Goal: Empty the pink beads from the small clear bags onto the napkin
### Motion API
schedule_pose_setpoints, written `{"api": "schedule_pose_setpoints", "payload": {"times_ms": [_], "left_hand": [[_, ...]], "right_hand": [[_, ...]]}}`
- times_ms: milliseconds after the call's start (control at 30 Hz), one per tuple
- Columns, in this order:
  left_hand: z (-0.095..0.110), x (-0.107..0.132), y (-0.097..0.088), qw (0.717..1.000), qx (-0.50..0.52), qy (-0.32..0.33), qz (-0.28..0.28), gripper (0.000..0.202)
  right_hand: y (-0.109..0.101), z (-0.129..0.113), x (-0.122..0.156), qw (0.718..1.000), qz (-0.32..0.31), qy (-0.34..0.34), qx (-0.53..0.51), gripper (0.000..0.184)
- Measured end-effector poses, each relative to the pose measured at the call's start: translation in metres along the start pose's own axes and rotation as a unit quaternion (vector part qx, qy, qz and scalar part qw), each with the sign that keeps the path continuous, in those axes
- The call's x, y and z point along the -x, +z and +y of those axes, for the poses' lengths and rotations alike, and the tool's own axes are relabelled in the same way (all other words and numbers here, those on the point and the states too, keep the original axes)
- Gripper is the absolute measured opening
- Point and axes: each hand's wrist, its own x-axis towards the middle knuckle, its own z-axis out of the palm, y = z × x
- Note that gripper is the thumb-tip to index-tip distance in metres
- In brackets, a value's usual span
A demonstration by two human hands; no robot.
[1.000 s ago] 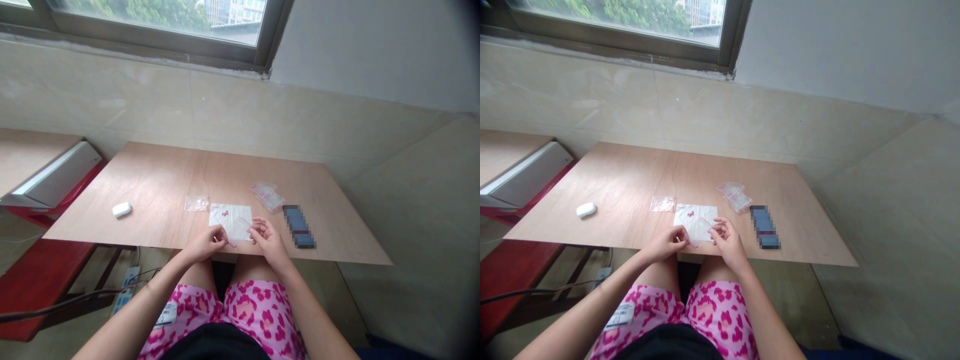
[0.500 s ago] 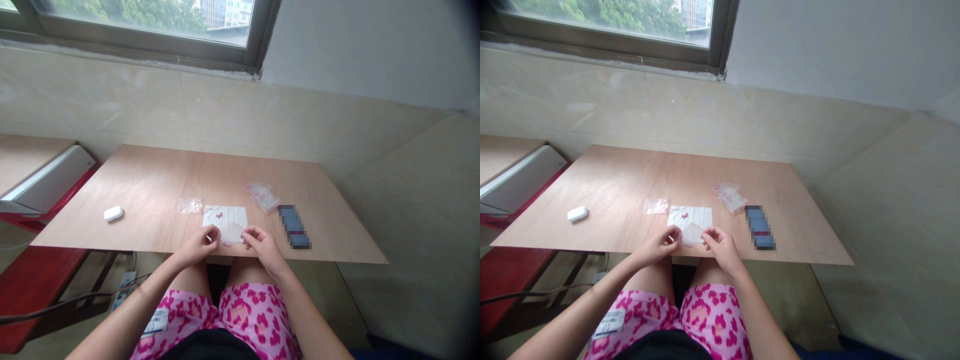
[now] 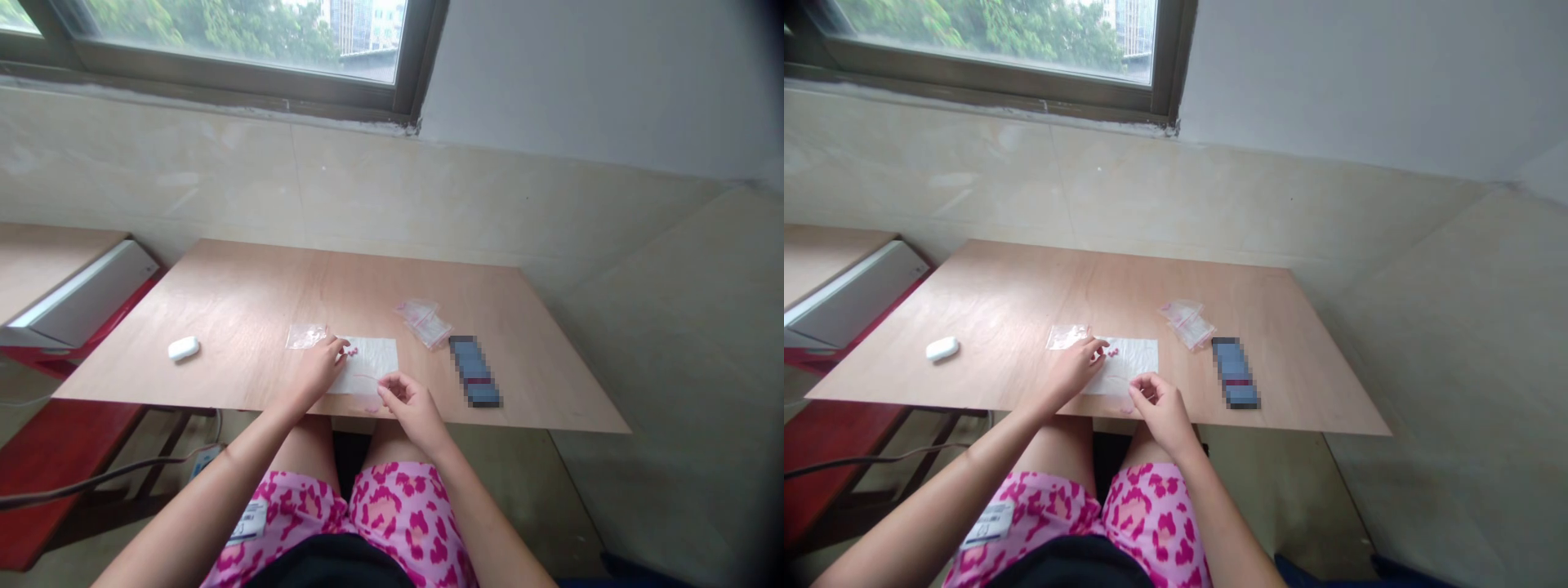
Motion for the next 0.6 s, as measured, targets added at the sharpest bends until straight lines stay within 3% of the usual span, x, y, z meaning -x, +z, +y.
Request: {"api": "schedule_pose_setpoints", "payload": {"times_ms": [167,333,433,600], "left_hand": [[0.023,0.033,-0.003,0.984,0.170,-0.043,0.011,0.026],[0.029,0.068,-0.003,0.955,0.282,-0.092,-0.030,0.034],[0.027,0.069,-0.007,0.940,0.312,-0.113,-0.076,0.035],[0.027,0.062,-0.016,0.955,0.264,-0.081,-0.106,0.027]], "right_hand": [[0.007,0.003,-0.001,0.998,0.019,0.004,-0.055,0.030],[0.014,0.004,0.001,0.997,-0.003,0.019,-0.080,0.026],[0.016,0.006,0.003,0.995,-0.025,0.032,-0.091,0.025],[0.018,0.006,0.004,0.994,-0.040,0.041,-0.094,0.028]]}}
